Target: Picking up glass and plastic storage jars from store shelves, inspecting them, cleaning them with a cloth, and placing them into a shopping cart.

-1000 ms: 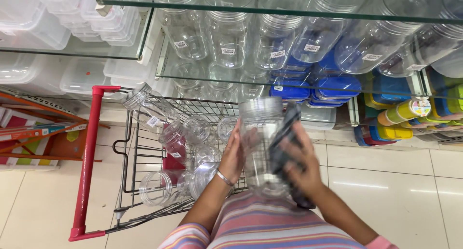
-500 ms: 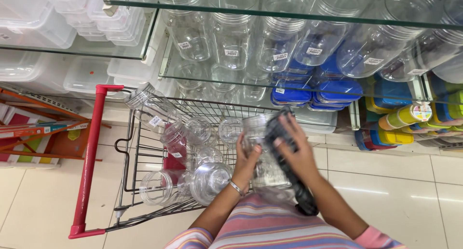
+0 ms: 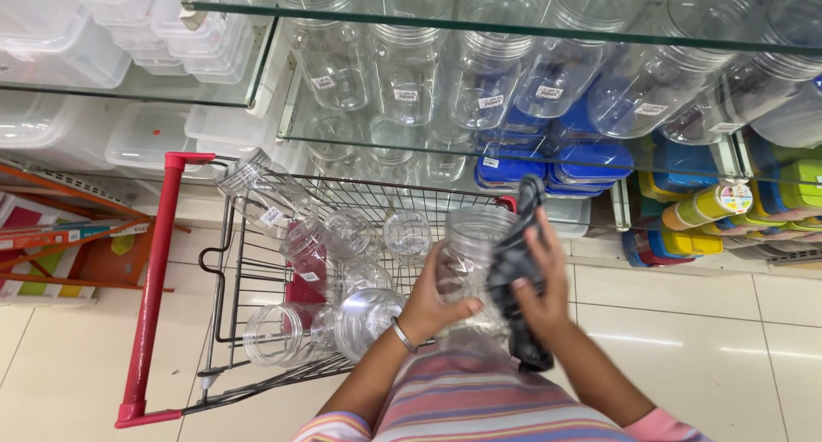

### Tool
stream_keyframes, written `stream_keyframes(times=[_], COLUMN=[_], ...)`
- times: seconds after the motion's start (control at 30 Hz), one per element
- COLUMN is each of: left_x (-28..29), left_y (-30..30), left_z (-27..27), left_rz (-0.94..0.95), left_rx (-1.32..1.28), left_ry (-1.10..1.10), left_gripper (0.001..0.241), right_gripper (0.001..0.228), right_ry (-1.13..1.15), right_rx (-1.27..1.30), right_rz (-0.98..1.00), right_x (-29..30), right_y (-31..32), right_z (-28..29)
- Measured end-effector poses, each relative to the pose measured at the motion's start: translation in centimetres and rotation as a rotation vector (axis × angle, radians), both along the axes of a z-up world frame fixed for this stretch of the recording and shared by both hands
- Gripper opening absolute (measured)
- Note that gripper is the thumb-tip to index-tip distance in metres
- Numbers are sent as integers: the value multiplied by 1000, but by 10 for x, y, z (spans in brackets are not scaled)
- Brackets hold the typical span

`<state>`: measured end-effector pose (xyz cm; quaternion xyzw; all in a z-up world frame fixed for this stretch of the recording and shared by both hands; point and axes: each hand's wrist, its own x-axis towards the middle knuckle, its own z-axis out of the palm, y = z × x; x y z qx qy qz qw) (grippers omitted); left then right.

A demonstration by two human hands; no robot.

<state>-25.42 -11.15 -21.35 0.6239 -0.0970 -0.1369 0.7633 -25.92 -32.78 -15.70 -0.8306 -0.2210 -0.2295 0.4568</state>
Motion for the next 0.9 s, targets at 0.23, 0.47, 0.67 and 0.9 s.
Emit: stream_keyframes(times=[0.23, 0.47, 0.67, 0.9], left_x=[-24, -44, -36, -22], left_y=[12, 9, 2, 3], left_z=[54, 47, 60, 52], left_rz=[-72, 22, 34, -84], left_rx=[393, 491, 540, 457], left_ry=[-227, -411, -337, -368], left_gripper=[139, 136, 131, 130], right_gripper=[53, 55, 46, 46], right_ry=[152, 525, 551, 258], right_rx=[-399, -514, -1104, -634], right_rz=[263, 191, -138, -45], right_x=[10, 23, -5, -2], right_y=[-11, 1, -28, 7], right_z=[107, 118, 82, 125])
